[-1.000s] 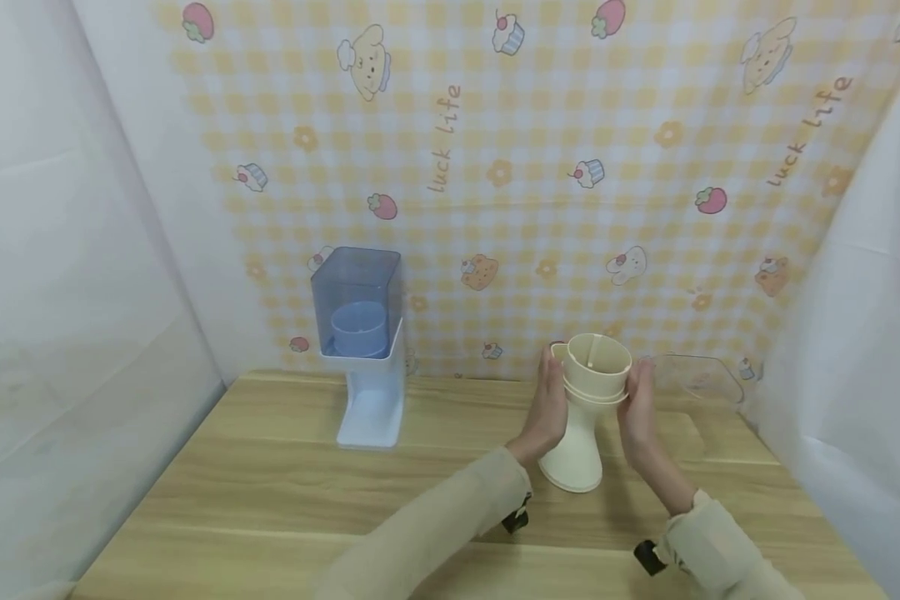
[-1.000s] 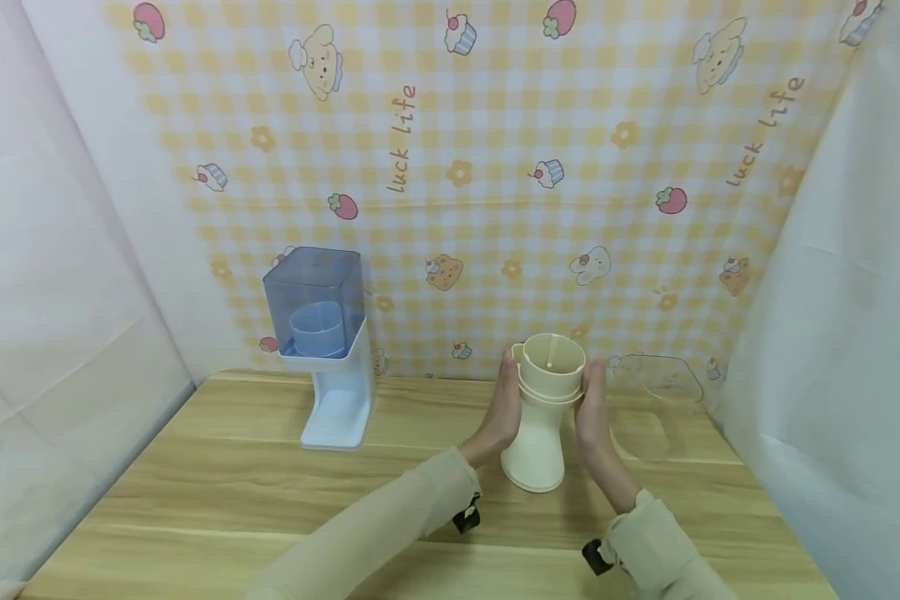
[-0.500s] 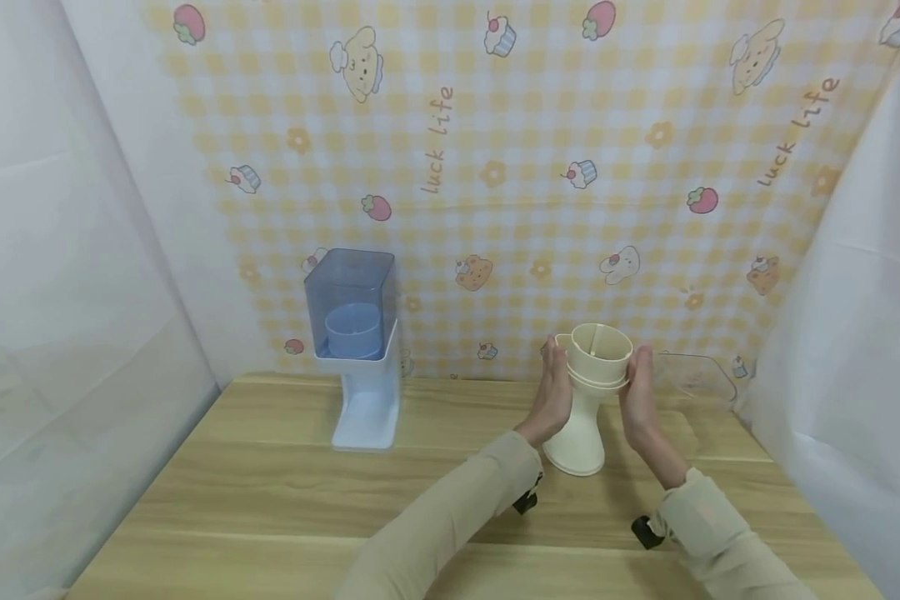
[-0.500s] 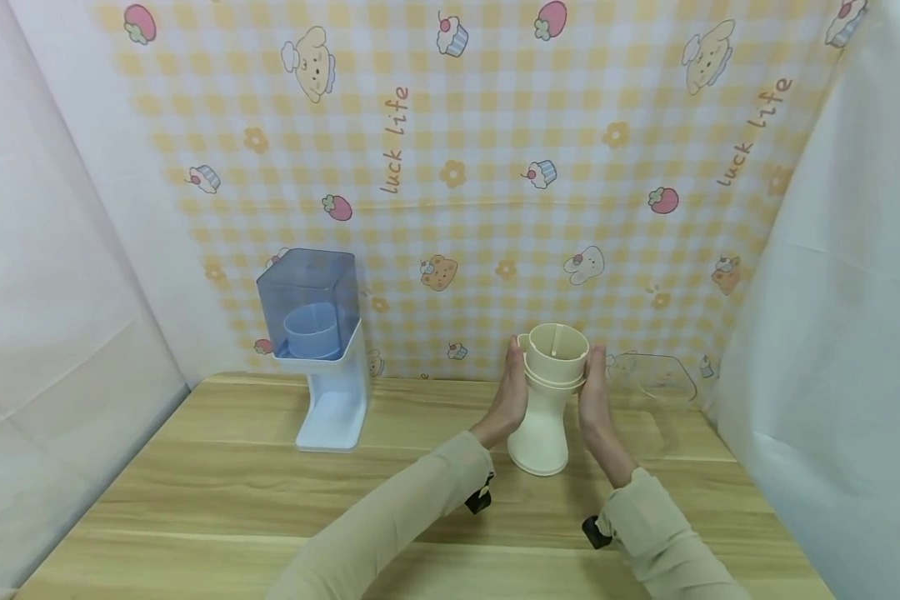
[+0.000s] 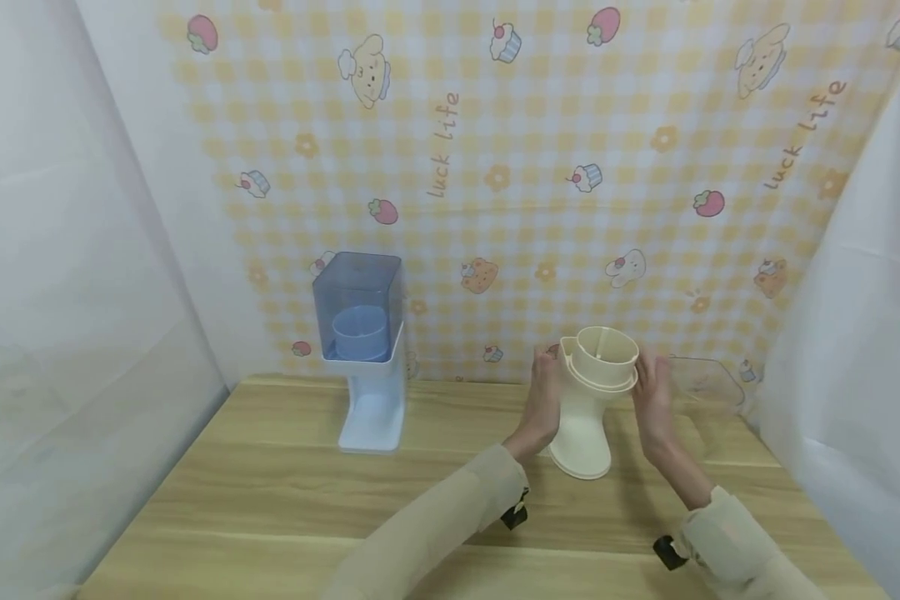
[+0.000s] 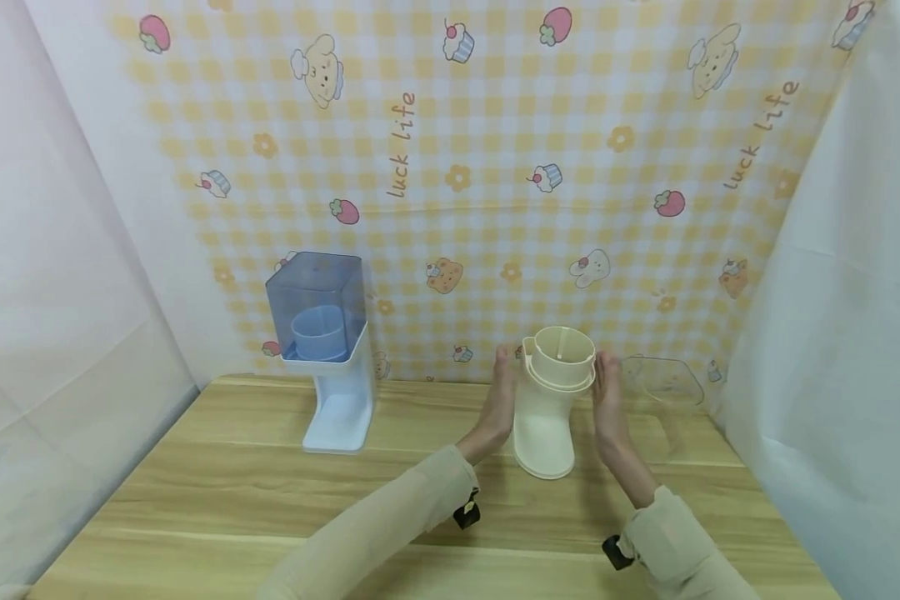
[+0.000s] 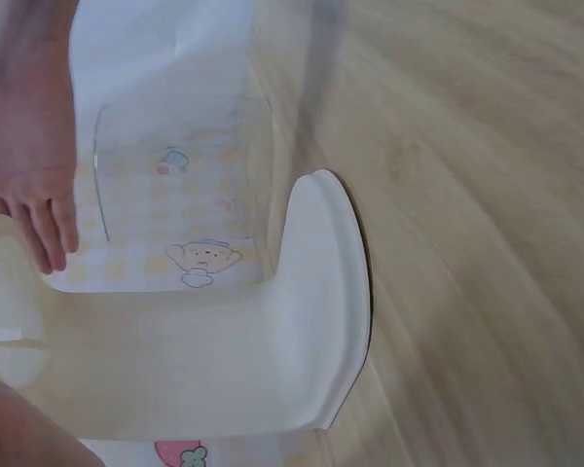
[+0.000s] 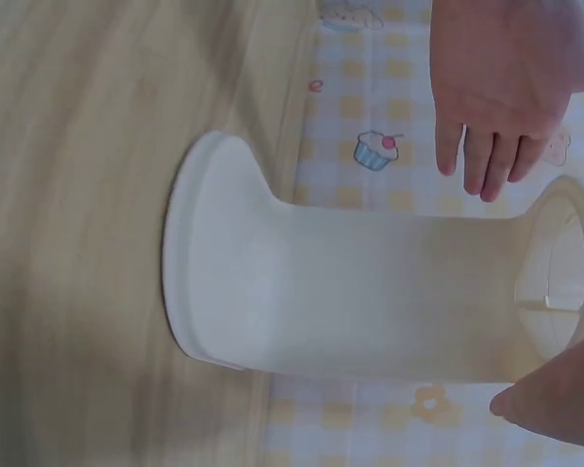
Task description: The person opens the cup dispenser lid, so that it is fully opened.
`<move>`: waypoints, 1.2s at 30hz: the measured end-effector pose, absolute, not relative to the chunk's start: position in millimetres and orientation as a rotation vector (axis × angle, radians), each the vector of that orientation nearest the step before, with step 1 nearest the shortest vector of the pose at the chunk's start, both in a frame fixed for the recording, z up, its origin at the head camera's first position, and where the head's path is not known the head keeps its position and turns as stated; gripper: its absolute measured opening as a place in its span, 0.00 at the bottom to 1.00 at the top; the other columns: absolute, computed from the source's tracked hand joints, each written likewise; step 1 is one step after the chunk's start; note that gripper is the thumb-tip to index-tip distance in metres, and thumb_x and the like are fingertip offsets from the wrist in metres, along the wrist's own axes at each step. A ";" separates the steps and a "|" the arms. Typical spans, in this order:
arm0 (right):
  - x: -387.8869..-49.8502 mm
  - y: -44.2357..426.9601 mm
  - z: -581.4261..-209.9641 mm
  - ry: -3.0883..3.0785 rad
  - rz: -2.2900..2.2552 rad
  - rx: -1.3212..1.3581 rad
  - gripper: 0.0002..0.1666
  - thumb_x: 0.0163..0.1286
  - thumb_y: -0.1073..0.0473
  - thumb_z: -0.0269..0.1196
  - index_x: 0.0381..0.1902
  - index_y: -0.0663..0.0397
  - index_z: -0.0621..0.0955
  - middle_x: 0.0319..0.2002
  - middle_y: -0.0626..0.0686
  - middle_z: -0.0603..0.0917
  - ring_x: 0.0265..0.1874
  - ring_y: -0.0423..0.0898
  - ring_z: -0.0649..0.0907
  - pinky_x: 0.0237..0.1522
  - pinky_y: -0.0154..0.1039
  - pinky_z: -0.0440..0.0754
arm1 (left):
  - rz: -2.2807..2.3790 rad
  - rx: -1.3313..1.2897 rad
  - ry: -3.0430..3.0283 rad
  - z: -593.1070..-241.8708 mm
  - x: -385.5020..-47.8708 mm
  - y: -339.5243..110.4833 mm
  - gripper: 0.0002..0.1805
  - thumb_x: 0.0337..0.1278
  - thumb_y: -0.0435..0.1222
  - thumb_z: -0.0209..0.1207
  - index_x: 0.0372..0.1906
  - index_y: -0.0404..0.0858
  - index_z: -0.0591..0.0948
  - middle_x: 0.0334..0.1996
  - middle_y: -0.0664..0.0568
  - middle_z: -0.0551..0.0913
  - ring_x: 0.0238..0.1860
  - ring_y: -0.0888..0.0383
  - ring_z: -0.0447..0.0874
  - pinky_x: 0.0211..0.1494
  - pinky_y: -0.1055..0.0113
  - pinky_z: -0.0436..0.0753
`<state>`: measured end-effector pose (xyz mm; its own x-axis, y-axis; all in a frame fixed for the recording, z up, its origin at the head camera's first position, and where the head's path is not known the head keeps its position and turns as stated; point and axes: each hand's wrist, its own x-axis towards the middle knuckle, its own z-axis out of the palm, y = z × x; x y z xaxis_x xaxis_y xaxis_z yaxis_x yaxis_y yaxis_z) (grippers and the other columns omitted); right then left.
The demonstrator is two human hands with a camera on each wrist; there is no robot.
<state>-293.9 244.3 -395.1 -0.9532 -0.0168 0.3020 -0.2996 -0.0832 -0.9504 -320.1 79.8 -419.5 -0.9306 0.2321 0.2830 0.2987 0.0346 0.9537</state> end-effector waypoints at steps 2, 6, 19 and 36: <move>-285.8 245.4 -395.9 -2.011 2.144 0.363 0.50 0.75 0.29 0.19 0.79 0.59 0.34 0.80 0.57 0.30 0.79 0.52 0.32 0.79 0.40 0.26 | -2.057 -0.572 -2.226 -418.4 -313.2 69.6 0.43 0.70 0.64 0.11 0.80 0.44 0.42 0.80 0.46 0.42 0.81 0.47 0.40 0.81 0.43 0.44; -265.8 246.7 -397.4 -2.031 2.144 0.355 0.49 0.75 0.29 0.18 0.79 0.58 0.31 0.79 0.57 0.27 0.79 0.51 0.29 0.78 0.40 0.23 | -2.050 -0.525 -2.282 -415.8 -292.0 44.8 0.42 0.70 0.65 0.11 0.80 0.45 0.30 0.81 0.50 0.28 0.81 0.51 0.25 0.80 0.43 0.31; -206.1 242.6 -413.2 -2.011 2.142 0.454 0.42 0.78 0.37 0.17 0.78 0.57 0.27 0.78 0.58 0.22 0.78 0.48 0.26 0.75 0.27 0.25 | -2.051 -0.369 -2.288 -428.5 -220.1 -33.0 0.40 0.73 0.59 0.09 0.80 0.42 0.33 0.81 0.47 0.30 0.81 0.44 0.27 0.79 0.39 0.31; -182.4 170.5 -429.3 -2.225 2.133 0.511 0.42 0.80 0.39 0.19 0.79 0.59 0.33 0.79 0.62 0.29 0.75 0.71 0.29 0.66 0.74 0.20 | -2.145 -0.380 -2.210 -446.7 -162.5 -98.8 0.40 0.70 0.59 0.06 0.80 0.42 0.33 0.80 0.38 0.30 0.77 0.31 0.20 0.65 0.21 0.24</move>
